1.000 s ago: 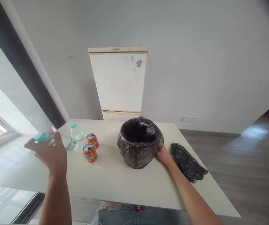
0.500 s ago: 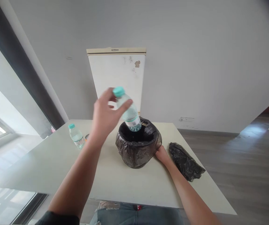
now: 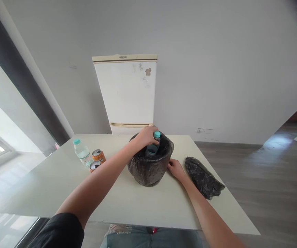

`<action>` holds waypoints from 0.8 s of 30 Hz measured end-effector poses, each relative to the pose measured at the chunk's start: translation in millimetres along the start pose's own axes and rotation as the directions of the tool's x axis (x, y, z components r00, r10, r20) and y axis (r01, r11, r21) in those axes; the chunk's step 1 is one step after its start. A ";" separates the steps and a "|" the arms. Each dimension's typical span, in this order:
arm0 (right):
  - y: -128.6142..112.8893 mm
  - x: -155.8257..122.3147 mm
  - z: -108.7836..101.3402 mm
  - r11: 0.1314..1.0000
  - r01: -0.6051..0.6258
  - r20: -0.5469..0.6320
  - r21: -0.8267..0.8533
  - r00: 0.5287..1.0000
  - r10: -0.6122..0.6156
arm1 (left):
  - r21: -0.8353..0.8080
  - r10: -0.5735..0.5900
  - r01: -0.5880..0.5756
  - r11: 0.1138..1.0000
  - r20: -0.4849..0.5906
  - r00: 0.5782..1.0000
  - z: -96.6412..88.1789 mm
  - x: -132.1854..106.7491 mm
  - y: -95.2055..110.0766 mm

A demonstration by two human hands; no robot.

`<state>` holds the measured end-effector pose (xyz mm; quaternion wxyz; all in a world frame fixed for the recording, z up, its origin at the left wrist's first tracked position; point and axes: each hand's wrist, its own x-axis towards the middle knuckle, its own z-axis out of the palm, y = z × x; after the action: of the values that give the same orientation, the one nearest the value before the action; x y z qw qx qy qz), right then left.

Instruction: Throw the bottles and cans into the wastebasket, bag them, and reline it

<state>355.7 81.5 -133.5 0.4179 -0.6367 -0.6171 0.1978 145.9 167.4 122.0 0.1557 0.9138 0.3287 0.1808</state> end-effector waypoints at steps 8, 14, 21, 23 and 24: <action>-5.7 -1.4 -1.9 1.000 0.000 0.011 0.005 1.000 0.000 | 0.246 -0.173 0.134 0.960 0.146 0.974 1.8 -7.8 -0.1; -5.8 -1.3 -2.0 1.000 0.003 0.013 0.002 1.000 -0.003 | 0.297 -0.181 0.122 0.947 0.180 0.967 2.3 -7.1 -0.1; -6.8 -1.5 -2.8 1.000 0.004 0.017 0.006 1.000 -0.004 | 0.275 -0.099 0.069 0.959 0.097 0.990 -19.3 -10.5 6.9; -7.8 -1.7 -3.0 1.000 0.003 0.019 0.010 1.000 -0.003 | 0.276 -0.028 0.031 0.961 -0.014 1.000 -25.3 -5.2 5.6; -8.3 -1.8 -3.1 1.000 0.003 0.019 0.012 1.000 -0.003 | 0.286 0.024 -0.009 0.958 -0.049 0.999 -27.3 -1.4 3.4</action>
<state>352.7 78.0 -125.8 0.4159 -0.6315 -0.6208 0.2069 135.0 168.5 147.3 0.0121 0.9244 0.3476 0.1564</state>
